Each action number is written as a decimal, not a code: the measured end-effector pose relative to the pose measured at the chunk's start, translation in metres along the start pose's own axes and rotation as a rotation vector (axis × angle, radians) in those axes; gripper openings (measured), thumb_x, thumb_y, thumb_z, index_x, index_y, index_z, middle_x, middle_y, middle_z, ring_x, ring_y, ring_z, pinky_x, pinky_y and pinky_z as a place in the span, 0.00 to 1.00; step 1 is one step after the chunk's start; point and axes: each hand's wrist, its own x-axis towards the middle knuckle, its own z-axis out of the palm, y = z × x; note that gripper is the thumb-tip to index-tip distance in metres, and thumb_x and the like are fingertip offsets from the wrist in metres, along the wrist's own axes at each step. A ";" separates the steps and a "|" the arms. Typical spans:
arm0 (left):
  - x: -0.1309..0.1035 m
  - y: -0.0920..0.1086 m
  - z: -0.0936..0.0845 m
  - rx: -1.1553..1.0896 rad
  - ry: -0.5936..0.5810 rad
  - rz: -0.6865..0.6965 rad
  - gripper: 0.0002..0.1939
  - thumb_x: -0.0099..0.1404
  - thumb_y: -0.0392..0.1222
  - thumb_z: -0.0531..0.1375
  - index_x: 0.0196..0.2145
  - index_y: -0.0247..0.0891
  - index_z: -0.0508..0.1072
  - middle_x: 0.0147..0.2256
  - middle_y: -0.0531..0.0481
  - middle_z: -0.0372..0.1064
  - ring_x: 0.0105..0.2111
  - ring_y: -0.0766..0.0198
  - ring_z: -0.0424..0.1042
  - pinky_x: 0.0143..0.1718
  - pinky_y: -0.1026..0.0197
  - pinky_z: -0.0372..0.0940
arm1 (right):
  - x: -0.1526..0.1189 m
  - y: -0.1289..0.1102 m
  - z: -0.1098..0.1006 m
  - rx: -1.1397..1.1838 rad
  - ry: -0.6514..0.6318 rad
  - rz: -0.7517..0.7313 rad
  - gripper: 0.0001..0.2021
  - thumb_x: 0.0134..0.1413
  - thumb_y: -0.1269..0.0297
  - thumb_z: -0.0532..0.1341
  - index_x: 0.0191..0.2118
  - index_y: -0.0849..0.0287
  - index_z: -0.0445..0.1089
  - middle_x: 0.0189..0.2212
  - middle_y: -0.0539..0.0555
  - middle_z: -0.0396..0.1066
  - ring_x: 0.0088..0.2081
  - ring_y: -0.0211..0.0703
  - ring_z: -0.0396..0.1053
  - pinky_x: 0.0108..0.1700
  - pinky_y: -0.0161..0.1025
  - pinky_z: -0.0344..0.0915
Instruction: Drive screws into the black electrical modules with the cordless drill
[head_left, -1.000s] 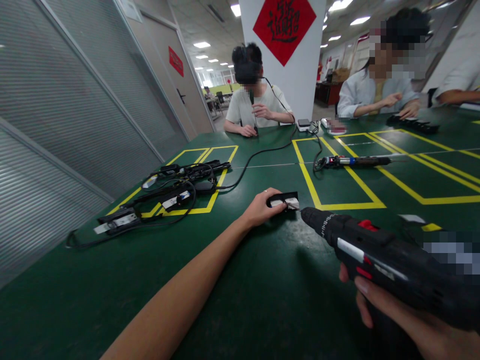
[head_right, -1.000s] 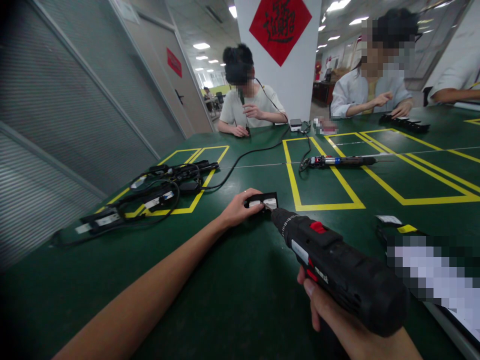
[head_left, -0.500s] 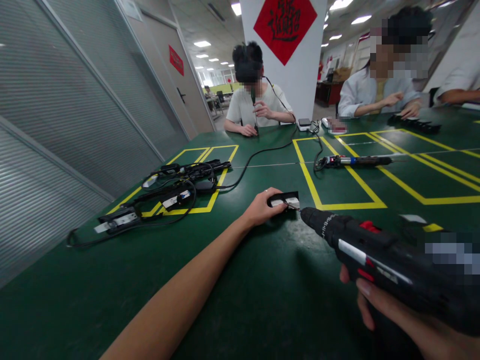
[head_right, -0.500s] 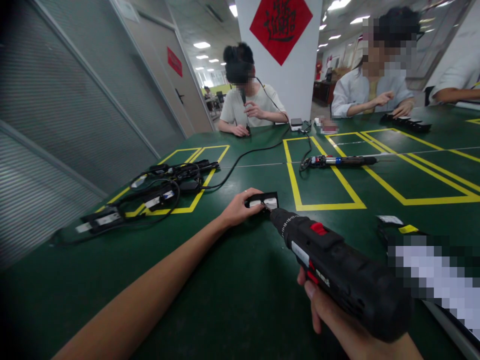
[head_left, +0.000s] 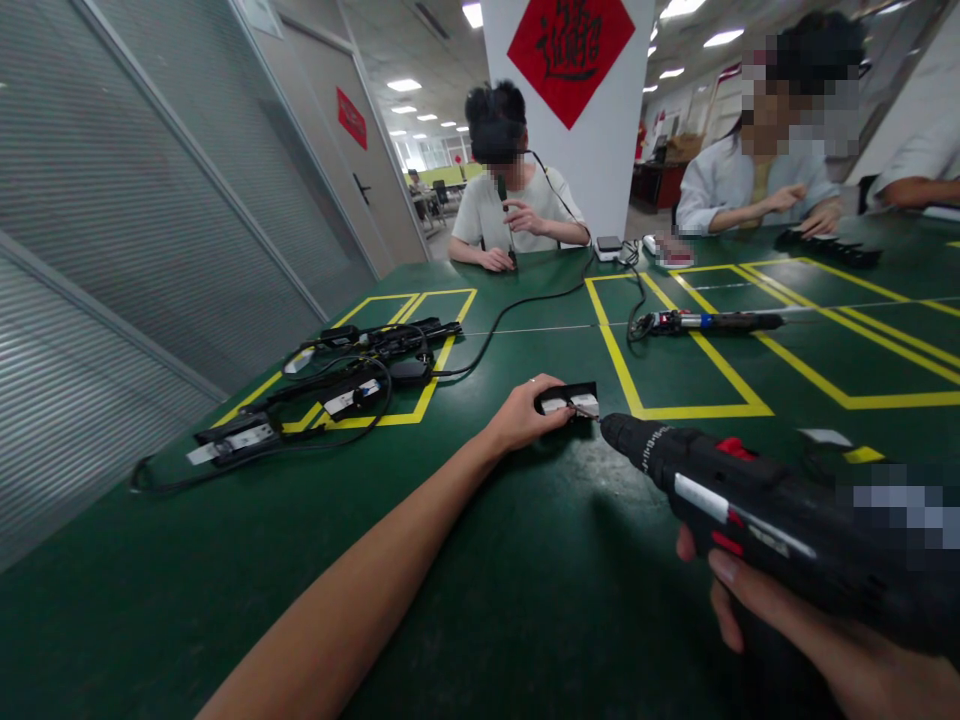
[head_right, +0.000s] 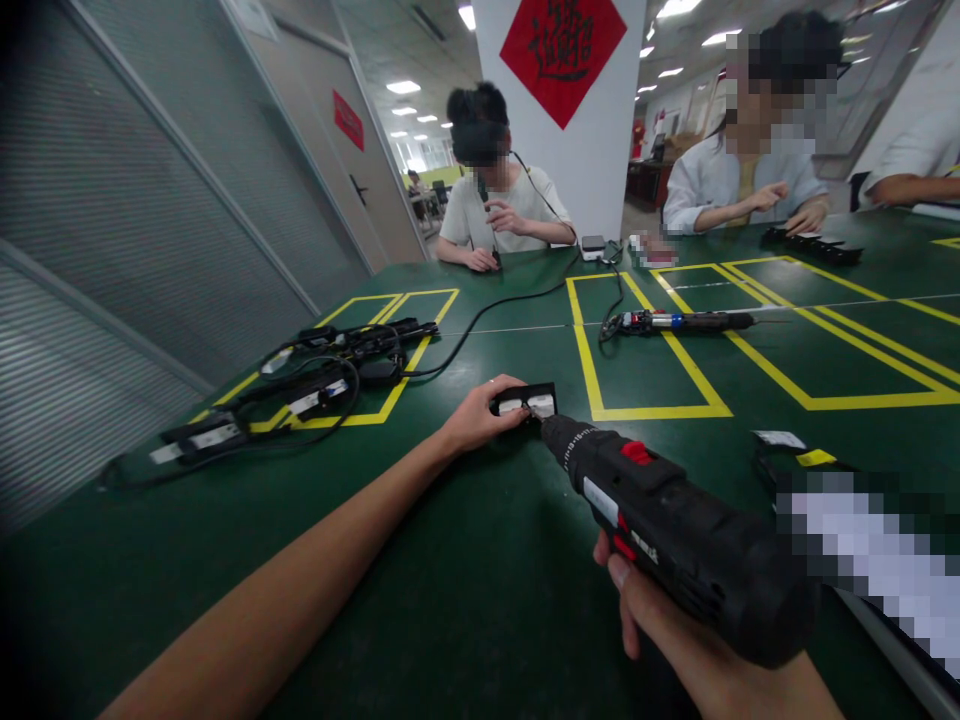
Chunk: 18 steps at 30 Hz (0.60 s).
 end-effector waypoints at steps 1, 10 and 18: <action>0.000 0.000 0.000 0.001 0.000 0.002 0.17 0.58 0.46 0.60 0.44 0.36 0.71 0.42 0.46 0.69 0.41 0.60 0.69 0.45 0.57 0.64 | -0.001 -0.001 0.000 -0.002 0.007 0.003 0.17 0.59 0.49 0.54 0.29 0.52 0.74 0.10 0.44 0.69 0.10 0.37 0.66 0.16 0.33 0.64; 0.001 0.001 -0.001 0.006 -0.011 -0.003 0.18 0.58 0.46 0.60 0.44 0.37 0.71 0.42 0.45 0.69 0.42 0.59 0.69 0.46 0.57 0.64 | -0.003 -0.006 0.001 -0.057 0.068 0.010 0.10 0.58 0.55 0.58 0.31 0.51 0.73 0.09 0.45 0.70 0.11 0.39 0.69 0.18 0.34 0.66; 0.000 0.001 -0.002 0.005 -0.015 0.001 0.17 0.59 0.46 0.60 0.44 0.37 0.71 0.43 0.46 0.69 0.43 0.59 0.69 0.46 0.58 0.64 | -0.002 -0.004 -0.002 -0.024 0.008 0.030 0.12 0.60 0.56 0.55 0.31 0.50 0.73 0.11 0.44 0.70 0.12 0.37 0.68 0.17 0.32 0.64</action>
